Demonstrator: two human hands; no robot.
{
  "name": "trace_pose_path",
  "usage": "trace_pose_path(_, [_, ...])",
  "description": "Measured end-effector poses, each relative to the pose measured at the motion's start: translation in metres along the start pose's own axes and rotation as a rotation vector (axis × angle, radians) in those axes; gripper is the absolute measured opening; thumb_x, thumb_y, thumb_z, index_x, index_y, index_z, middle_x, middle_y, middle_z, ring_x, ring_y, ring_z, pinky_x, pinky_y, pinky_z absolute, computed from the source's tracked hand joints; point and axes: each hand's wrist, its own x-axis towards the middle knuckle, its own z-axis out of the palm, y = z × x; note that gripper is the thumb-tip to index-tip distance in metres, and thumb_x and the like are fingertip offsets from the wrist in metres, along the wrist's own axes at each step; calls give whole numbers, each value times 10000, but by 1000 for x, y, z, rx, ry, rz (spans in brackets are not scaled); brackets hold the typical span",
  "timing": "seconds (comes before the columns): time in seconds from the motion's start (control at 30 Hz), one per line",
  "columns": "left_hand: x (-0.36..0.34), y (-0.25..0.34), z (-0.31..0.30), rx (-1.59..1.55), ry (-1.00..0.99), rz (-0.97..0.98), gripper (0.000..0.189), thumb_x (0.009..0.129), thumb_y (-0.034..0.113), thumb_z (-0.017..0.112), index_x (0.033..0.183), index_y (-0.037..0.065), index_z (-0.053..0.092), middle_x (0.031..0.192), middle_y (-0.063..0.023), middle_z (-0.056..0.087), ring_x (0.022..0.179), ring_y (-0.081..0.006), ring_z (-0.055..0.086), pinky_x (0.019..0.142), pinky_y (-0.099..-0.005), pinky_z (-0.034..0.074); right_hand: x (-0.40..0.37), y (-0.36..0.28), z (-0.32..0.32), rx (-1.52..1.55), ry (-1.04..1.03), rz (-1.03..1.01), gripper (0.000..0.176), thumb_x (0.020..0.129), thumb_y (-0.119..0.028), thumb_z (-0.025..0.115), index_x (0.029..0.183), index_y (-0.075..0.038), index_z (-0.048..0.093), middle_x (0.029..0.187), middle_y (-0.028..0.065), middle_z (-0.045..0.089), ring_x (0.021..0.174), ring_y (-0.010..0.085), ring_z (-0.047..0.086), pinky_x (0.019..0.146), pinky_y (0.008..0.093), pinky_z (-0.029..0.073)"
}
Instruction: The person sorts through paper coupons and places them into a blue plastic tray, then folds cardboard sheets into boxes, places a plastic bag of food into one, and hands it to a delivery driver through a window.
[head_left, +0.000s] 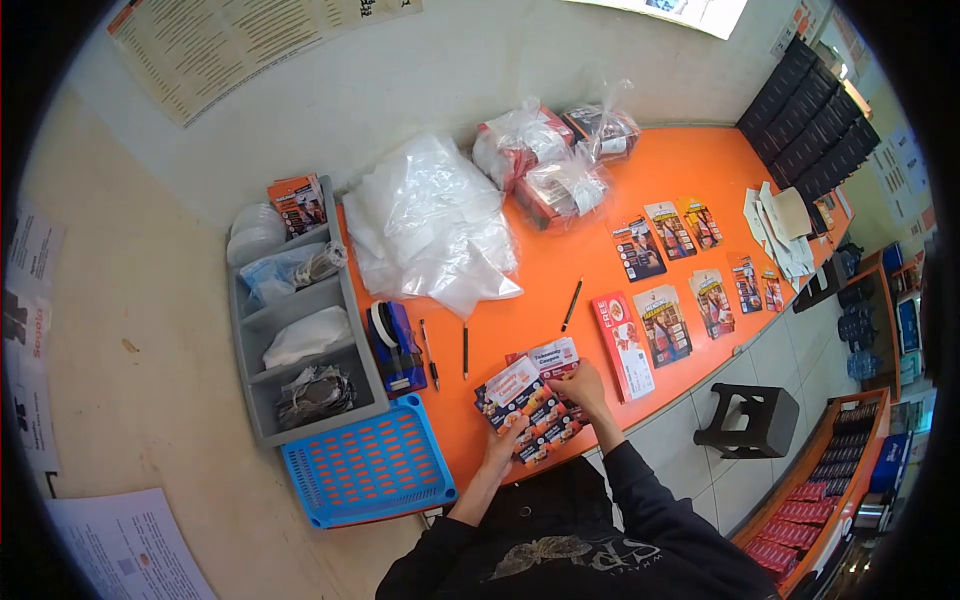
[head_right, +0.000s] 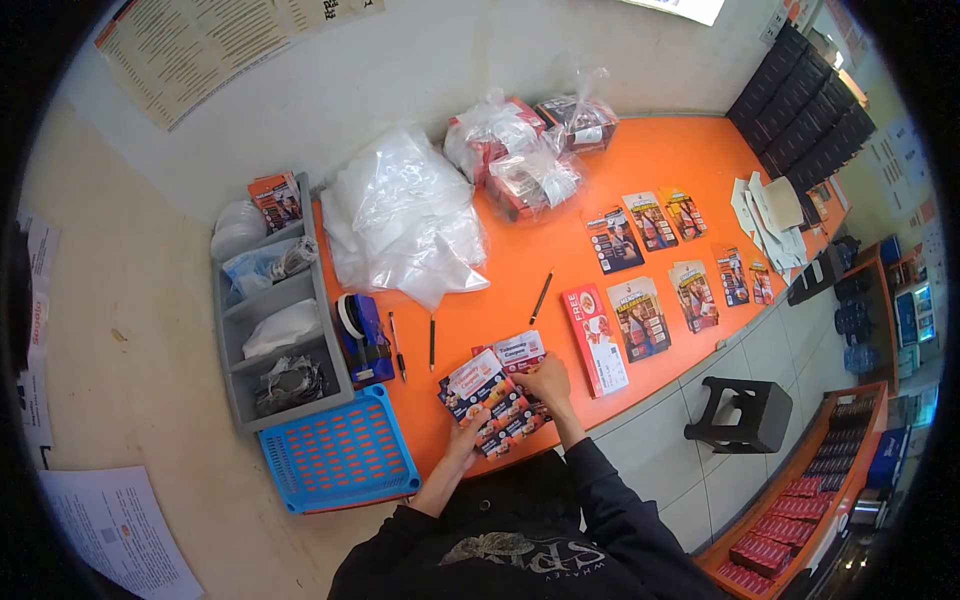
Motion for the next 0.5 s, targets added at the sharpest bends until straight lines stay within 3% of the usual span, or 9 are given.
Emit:
trace_pose_path(0.13, [1, 1, 4, 30, -15, 76, 385, 803, 115, 640, 1140, 53, 462, 1051, -79, 579, 881, -187, 614, 726, -338, 538, -7, 2, 18, -225, 271, -68, 544, 582, -248, 774, 933, 67, 504, 797, 149, 636, 743, 239, 635, 650, 325, 497])
trace_pose_path(0.23, [-4, 2, 9, 9, 2, 65, 407, 791, 110, 656, 1137, 35, 457, 1044, -88, 576, 894, -172, 604, 742, -308, 525, -8, -10, 8, -90, 120, 92, 556, 596, -241, 763, 973, 68, 496, 818, 150, 638, 748, 247, 632, 651, 323, 498])
trace_pose_path(0.33, [0, -1, 7, 10, 20, 52, 413, 786, 115, 663, 1135, 34, 459, 1045, -89, 576, 892, -172, 604, 738, -308, 525, -5, -15, 6, -48, 112, 174, 474, 598, -227, 761, 922, 45, 547, 782, 142, 641, 696, 221, 633, 630, 305, 499])
trace_pose_path(0.47, [4, -6, 5, 6, -1, 83, 431, 780, 114, 671, 1142, 37, 451, 1047, -87, 575, 890, -169, 602, 741, -306, 521, 15, 6, 12, 112, -62, 170, 314, 610, -202, 759, 791, 4, 607, 717, 108, 642, 618, 163, 623, 576, 280, 496])
trace_pose_path(0.5, [4, -7, 4, 10, -6, 88, 435, 779, 111, 672, 1143, 38, 447, 1048, -86, 574, 889, -167, 601, 743, -306, 520, 5, -16, -5, 194, -113, 165, 274, 617, -193, 756, 757, -5, 613, 704, 98, 641, 601, 148, 619, 562, 273, 494])
